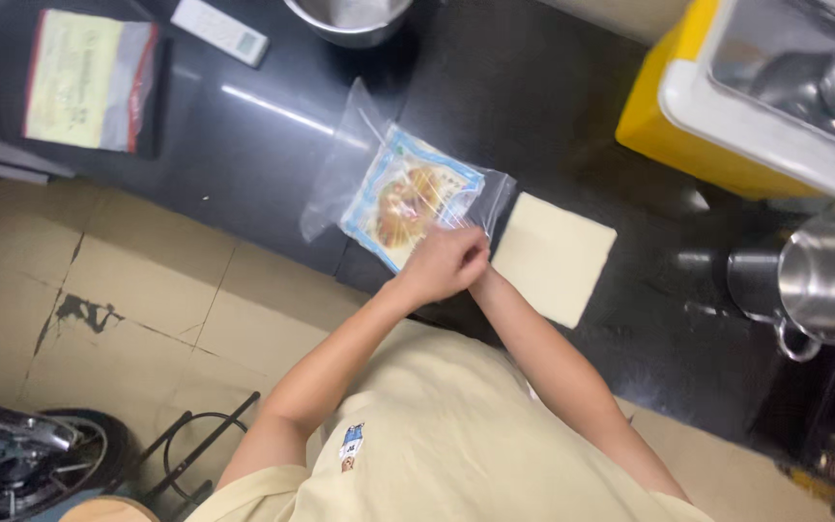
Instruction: The person sets a timer on the counter, unwraps a plastic package of frozen pastry sheets, and takes out one square sheet. They press and flatten the sheet on the counter with their palms, then use a round metal cutter to press circles out of the dough sheet.
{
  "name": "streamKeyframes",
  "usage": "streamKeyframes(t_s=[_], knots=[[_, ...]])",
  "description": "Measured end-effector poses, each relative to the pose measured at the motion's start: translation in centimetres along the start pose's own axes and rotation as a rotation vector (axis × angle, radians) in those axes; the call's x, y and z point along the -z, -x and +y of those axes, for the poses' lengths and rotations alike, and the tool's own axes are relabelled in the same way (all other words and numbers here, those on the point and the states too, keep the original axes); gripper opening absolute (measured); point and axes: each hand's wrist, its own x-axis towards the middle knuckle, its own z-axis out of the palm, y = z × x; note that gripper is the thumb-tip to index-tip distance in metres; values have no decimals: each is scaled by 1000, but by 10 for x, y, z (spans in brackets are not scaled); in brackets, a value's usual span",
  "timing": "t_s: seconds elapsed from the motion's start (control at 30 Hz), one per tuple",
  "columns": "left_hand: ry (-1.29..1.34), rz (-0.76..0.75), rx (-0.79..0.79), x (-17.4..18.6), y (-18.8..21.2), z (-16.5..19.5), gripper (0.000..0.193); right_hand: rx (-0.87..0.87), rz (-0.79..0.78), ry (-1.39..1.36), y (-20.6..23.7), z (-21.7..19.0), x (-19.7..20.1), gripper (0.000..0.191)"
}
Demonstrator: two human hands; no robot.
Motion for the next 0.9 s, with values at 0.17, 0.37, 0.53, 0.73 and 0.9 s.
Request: streamKeyframes(t_s=[0.17, 0.37, 0.53, 0.73, 0.9], knots=[[50, 113, 86, 32, 6, 9, 12, -10, -96, 298, -38, 1, -24, 33], [33, 240, 45, 83, 8, 0, 8, 32, -270, 106, -59, 29, -47, 43], [118, 31, -11, 99, 27, 1, 10, -110, -1, 238, -101, 38, -94, 45], [3, 779, 76, 145, 69, -23, 28, -44, 37, 175, -111, 8, -136, 49], [644, 960, 301, 147, 68, -86, 78, -32, -69, -184, -140, 21, -155, 48]])
